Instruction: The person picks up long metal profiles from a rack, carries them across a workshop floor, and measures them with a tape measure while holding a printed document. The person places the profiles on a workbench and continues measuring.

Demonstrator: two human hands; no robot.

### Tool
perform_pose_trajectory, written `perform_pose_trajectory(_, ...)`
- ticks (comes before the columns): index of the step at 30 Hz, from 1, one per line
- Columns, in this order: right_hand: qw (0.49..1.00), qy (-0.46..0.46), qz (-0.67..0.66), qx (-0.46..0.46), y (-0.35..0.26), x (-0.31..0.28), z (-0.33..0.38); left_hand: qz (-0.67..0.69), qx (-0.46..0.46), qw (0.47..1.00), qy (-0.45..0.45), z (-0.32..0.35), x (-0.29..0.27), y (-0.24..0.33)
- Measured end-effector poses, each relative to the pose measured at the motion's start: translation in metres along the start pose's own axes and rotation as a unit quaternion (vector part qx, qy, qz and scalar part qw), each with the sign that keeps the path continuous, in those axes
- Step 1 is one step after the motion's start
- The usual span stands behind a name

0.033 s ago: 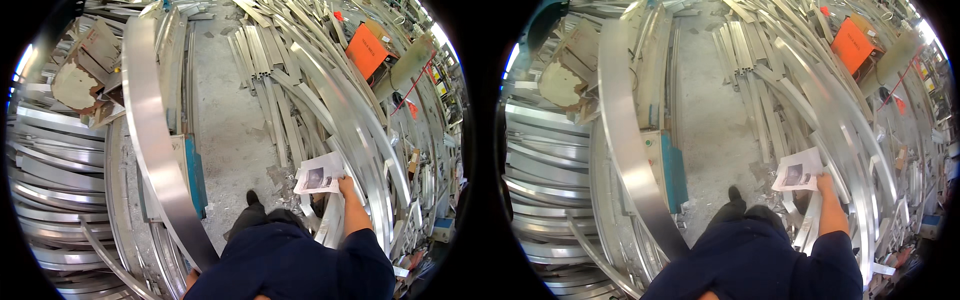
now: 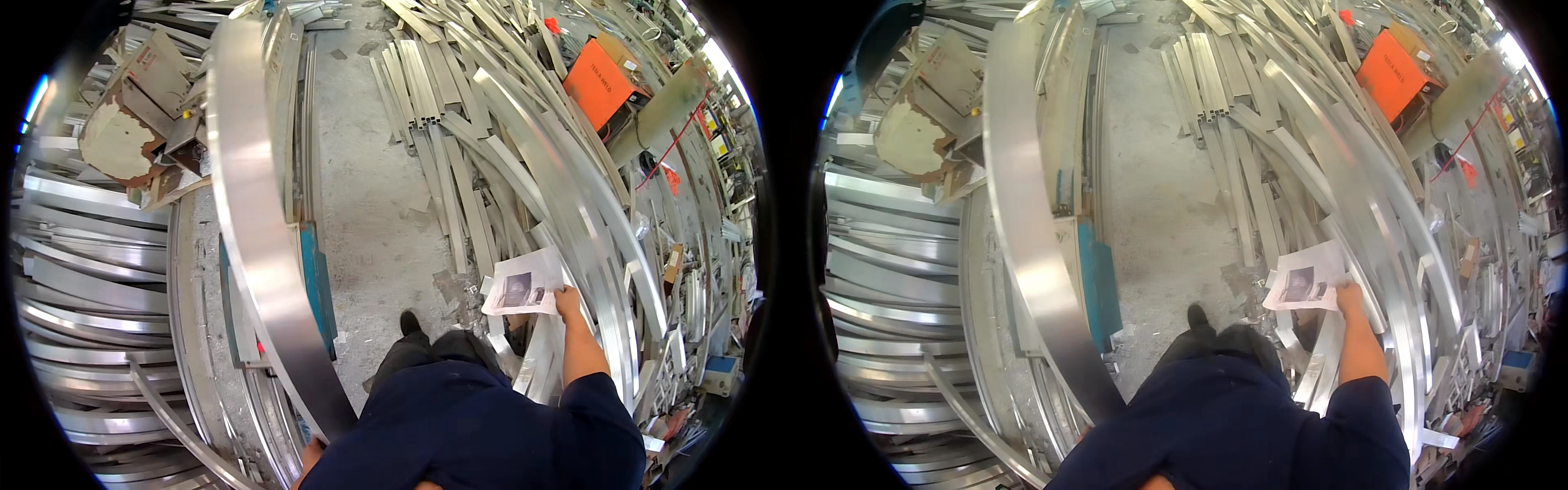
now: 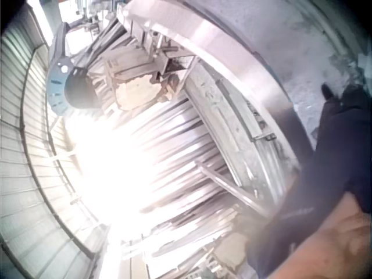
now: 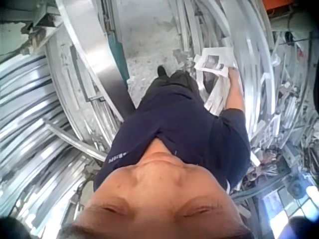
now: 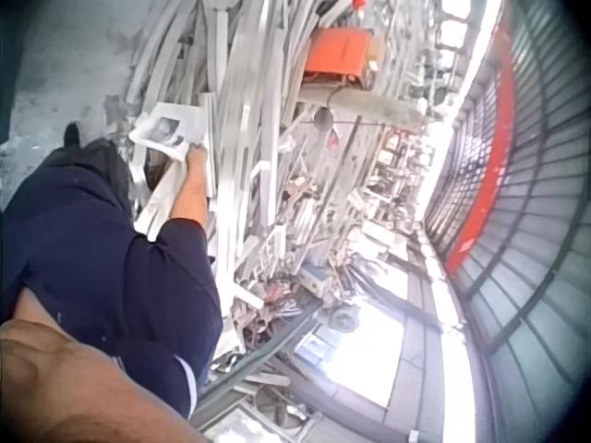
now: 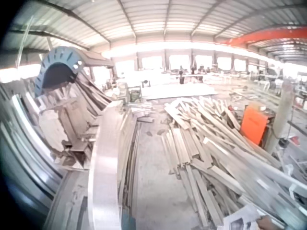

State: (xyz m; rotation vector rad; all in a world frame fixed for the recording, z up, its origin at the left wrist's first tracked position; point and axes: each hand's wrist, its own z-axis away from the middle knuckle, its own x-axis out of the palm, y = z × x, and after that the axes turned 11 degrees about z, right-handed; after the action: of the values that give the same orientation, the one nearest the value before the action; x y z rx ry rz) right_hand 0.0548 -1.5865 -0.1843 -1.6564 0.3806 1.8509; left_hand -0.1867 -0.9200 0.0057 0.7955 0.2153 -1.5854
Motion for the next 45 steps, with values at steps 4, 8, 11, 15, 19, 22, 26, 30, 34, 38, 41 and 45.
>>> perform_pose_trajectory(4,1.000,-0.020,0.009,0.018,-0.041,-0.038,-0.053,-0.025,-0.010,0.999,-0.029,-0.032,0.001,0.067)
perform_pose_trajectory(8,1.000,-0.021,0.009,0.018,-0.073,-0.031,-0.131,-0.038,-0.031,0.997,-0.056,-0.055,0.003,0.137)
perform_pose_trajectory(11,0.998,-0.056,0.018,0.022,-0.149,-0.029,-0.180,-0.045,-0.049,0.996,-0.055,-0.075,0.015,0.197)
perform_pose_trajectory(15,0.998,-0.059,-0.027,0.009,-0.215,0.000,-0.282,-0.055,-0.055,0.995,-0.056,-0.118,0.042,0.305)
perform_pose_trajectory(19,0.994,-0.102,-0.035,-0.029,-0.303,0.026,-0.387,-0.059,-0.060,0.996,-0.043,-0.146,0.058,0.421)
perform_pose_trajectory(22,0.990,-0.123,-0.052,-0.046,-0.399,-0.001,-0.455,-0.056,-0.063,0.996,-0.042,-0.158,0.056,0.503)
perform_pose_trajectory(26,0.988,-0.098,-0.080,-0.089,-0.489,0.003,-0.560,-0.058,-0.055,0.996,-0.047,-0.192,0.040,0.602)
perform_pose_trajectory(30,0.977,-0.090,-0.103,-0.166,-0.605,0.002,-0.641,-0.063,-0.059,0.995,-0.055,-0.243,0.027,0.686)
perform_pose_trajectory(34,0.982,-0.068,-0.078,-0.157,-0.704,0.021,-0.713,-0.082,-0.050,0.992,-0.078,-0.330,0.006,0.788)
perform_pose_trajectory(38,0.990,-0.046,-0.072,-0.113,-0.793,0.025,-0.779,-0.088,-0.023,0.990,-0.104,-0.421,-0.024,0.887)
perform_pose_trajectory(41,0.995,-0.050,-0.051,-0.067,-0.796,0.029,-0.817,-0.104,-0.005,0.984,-0.147,-0.474,-0.058,0.979)
perform_pose_trajectory(45,0.998,-0.045,0.043,-0.014,-0.828,0.026,-0.859,-0.101,0.038,0.979,-0.171,-0.524,-0.106,1.102)
